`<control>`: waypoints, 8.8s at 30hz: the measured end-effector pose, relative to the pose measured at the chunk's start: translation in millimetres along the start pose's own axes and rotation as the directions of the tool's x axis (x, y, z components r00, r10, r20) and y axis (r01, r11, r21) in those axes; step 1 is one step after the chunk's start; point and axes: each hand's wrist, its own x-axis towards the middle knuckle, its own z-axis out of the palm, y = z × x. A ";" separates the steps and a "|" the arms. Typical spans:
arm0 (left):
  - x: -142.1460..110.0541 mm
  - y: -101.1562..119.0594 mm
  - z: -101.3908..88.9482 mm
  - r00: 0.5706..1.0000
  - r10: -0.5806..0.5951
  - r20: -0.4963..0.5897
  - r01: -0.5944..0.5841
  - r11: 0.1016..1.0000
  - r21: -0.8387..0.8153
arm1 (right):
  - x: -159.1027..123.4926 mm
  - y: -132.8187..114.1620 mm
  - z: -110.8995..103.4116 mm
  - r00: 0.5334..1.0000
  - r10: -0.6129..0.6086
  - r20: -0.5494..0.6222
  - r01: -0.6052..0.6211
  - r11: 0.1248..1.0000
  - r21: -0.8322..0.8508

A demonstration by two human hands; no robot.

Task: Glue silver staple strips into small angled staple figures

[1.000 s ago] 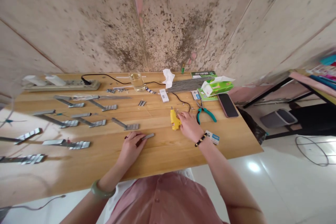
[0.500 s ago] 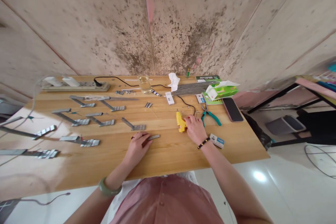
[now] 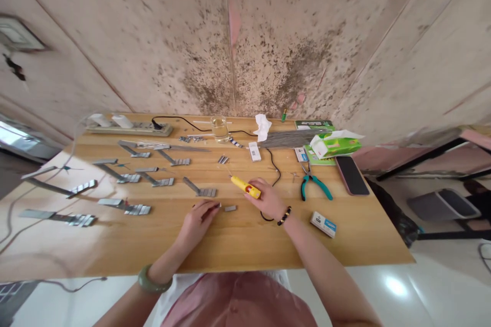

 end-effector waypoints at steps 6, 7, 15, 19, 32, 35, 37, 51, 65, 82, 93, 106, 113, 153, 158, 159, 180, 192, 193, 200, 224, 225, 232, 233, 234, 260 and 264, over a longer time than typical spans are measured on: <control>1.2 -1.5 -4.2 0.993 -0.111 -0.033 0.108 0.992 -0.063 | 5.0 6.3 18.4 0.975 0.191 0.117 -0.215 0.945 0.246; 1.9 -1.0 -4.9 0.992 -0.123 -0.038 0.120 0.990 -0.068 | 1.9 6.7 18.2 0.964 0.214 0.160 -0.253 0.926 0.279; 2.5 -0.8 -4.9 0.979 -0.198 -0.049 0.194 0.979 -0.065 | -9.2 -3.7 10.7 0.940 0.184 0.288 -0.278 0.901 0.333; 1.8 -1.4 -4.2 0.981 -0.188 -0.054 0.184 0.980 -0.076 | -8.7 -6.1 10.5 0.931 0.148 0.334 -0.271 0.893 0.360; 1.7 -0.9 -5.9 0.977 -0.207 -0.043 0.203 0.975 -0.089 | -12.8 -0.1 12.9 0.907 0.182 0.379 -0.325 0.875 0.358; 1.7 -1.2 -5.4 0.978 -0.203 -0.047 0.199 0.977 -0.082 | -13.3 0.4 12.4 0.900 0.186 0.394 -0.338 0.868 0.363; 1.5 -1.3 -5.3 0.978 -0.201 -0.051 0.197 0.978 -0.076 | -13.6 0.0 11.9 0.890 0.193 0.414 -0.361 0.852 0.380; 1.8 0.1 -5.3 0.981 -0.193 -0.035 0.189 0.979 -0.081 | -11.0 -7.3 9.7 0.894 0.158 0.419 -0.327 0.869 0.371; 2.3 0.3 -5.2 0.983 -0.180 -0.037 0.175 0.980 -0.093 | -9.0 -8.7 8.9 0.909 0.115 0.400 -0.277 0.884 0.377; 2.1 0.5 -5.5 0.983 -0.179 -0.047 0.175 0.981 -0.084 | -11.4 -0.6 11.6 0.903 0.122 0.413 -0.281 0.893 0.352; 2.2 0.0 -4.3 0.985 -0.169 -0.038 0.164 0.982 -0.093 | -11.4 -3.0 10.4 0.908 0.124 0.400 -0.275 0.897 0.346; 2.4 -0.2 -4.7 0.986 -0.159 -0.051 0.156 0.985 -0.071 | -10.3 -2.3 10.3 0.908 0.116 0.404 -0.276 0.890 0.363; 1.6 -1.7 -4.6 0.984 -0.167 -0.057 0.164 0.985 -0.061 | -10.4 -1.7 10.4 0.910 0.110 0.401 -0.268 0.891 0.365; 3.9 2.2 -4.6 0.987 -0.150 -0.050 0.147 0.987 -0.064 | -11.1 -4.4 8.8 0.895 0.165 0.414 -0.303 0.906 0.295; 3.1 1.2 -4.0 0.988 -0.149 -0.044 0.146 0.987 -0.068 | -9.7 -5.3 7.6 0.901 0.150 0.408 -0.294 0.901 0.318; 2.9 0.8 -4.0 0.988 -0.150 -0.045 0.147 0.987 -0.067 | -9.7 -5.4 7.6 0.899 0.152 0.410 -0.296 0.901 0.317; 2.8 0.0 -4.2 0.985 -0.168 -0.049 0.165 0.984 -0.060 | -11.2 -6.3 8.5 0.892 0.174 0.416 -0.325 0.888 0.325; 2.5 -0.1 -3.6 0.985 -0.169 -0.037 0.165 0.983 -0.085 | -10.5 -3.5 8.4 0.900 0.133 0.414 -0.290 0.893 0.344; 2.2 -0.7 -3.5 0.985 -0.169 -0.039 0.165 0.982 -0.088 | -10.7 -3.5 8.4 0.899 0.136 0.416 -0.294 0.892 0.343; 2.3 -0.7 -3.8 0.983 -0.178 -0.049 0.174 0.982 -0.074 | -11.6 -5.4 7.7 0.886 0.174 0.430 -0.332 0.885 0.327; 2.0 -1.7 -3.9 0.984 -0.169 -0.062 0.165 0.984 -0.060 | -9.8 -7.3 7.3 0.889 0.148 0.434 -0.328 0.865 0.378; 2.0 -2.1 -3.9 0.984 -0.167 -0.066 0.163 0.985 -0.057 | -10.0 -7.1 7.3 0.888 0.152 0.434 -0.330 0.867 0.374; 1.5 -3.7 -3.4 0.982 -0.169 -0.079 0.163 0.984 -0.067 | -9.7 -6.9 6.6 0.896 0.149 0.419 -0.310 0.885 0.348; 1.6 -3.6 -3.5 0.982 -0.172 -0.080 0.167 0.984 -0.068 | -9.6 -7.0 6.6 0.897 0.146 0.417 -0.308 0.884 0.352; 1.7 -3.4 -3.6 0.981 -0.176 -0.080 0.171 0.983 -0.068 | -9.5 -7.1 6.5 0.898 0.145 0.415 -0.307 0.882 0.356; 1.6 -2.3 -2.3 0.984 -0.162 -0.069 0.157 0.985 -0.075 | -11.4 -6.1 8.4 0.898 0.150 0.414 -0.320 0.868 0.379; 1.4 -2.0 -2.8 0.984 -0.163 -0.068 0.158 0.984 -0.080 | -10.4 -6.8 7.9 0.906 0.132 0.402 -0.294 0.880 0.374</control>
